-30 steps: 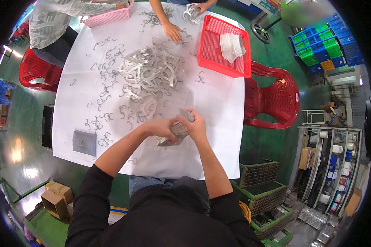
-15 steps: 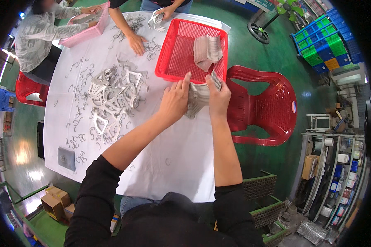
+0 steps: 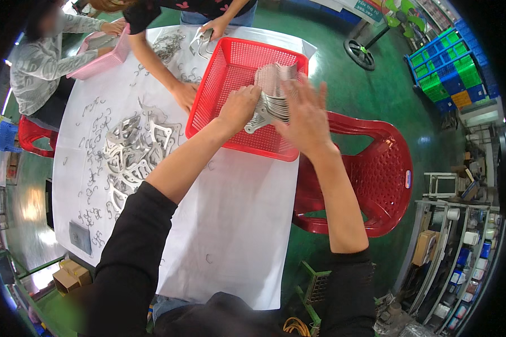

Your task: The person picks small metal hooks and white plastic frames from a table, interlocks them by hand, and stacks the assembled units into a red basket. The person also gathers remaining loose hooks and sweeps them off the table.

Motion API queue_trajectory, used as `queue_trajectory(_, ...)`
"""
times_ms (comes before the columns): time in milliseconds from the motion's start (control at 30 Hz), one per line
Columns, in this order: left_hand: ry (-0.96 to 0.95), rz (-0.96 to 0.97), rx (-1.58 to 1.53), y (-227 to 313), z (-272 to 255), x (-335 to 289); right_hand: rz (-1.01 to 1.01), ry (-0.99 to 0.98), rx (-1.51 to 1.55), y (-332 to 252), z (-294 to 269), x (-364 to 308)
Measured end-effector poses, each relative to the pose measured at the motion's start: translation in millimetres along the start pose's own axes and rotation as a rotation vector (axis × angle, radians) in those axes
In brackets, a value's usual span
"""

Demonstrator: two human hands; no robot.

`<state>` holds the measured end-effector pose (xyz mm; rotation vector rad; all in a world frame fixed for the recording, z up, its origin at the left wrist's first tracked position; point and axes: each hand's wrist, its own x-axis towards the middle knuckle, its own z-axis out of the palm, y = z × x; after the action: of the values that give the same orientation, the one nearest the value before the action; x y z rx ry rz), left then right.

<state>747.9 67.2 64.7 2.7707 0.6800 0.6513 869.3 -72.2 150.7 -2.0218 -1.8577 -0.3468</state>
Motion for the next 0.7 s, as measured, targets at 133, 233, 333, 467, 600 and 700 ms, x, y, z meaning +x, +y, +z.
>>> queue_trajectory(133, -0.196, -0.056, 0.048, 2, 38, 7, -0.138, -0.291, -0.310, 8, 53, 3)
queue_trajectory(233, -0.147, -0.074, -0.035, 3, 59, 7, -0.125, -0.365, -0.334, 20, 87, 1)
queue_trajectory(333, -0.147, -0.138, -0.194, -3, 75, 9, -0.153, -0.275, -0.378, 31, 112, -3)
queue_trajectory(467, -0.175, -0.148, -0.083, -7, 85, 9, -0.162, -0.321, -0.484, 38, 132, -8)
queue_trajectory(600, -0.258, -0.219, 0.114, -10, 83, 8, -0.118, -0.402, -0.515, 41, 143, -11)
queue_trajectory(700, -0.425, -0.350, 0.011, -15, 86, 9, -0.122, -0.401, -0.599, 44, 151, -15)
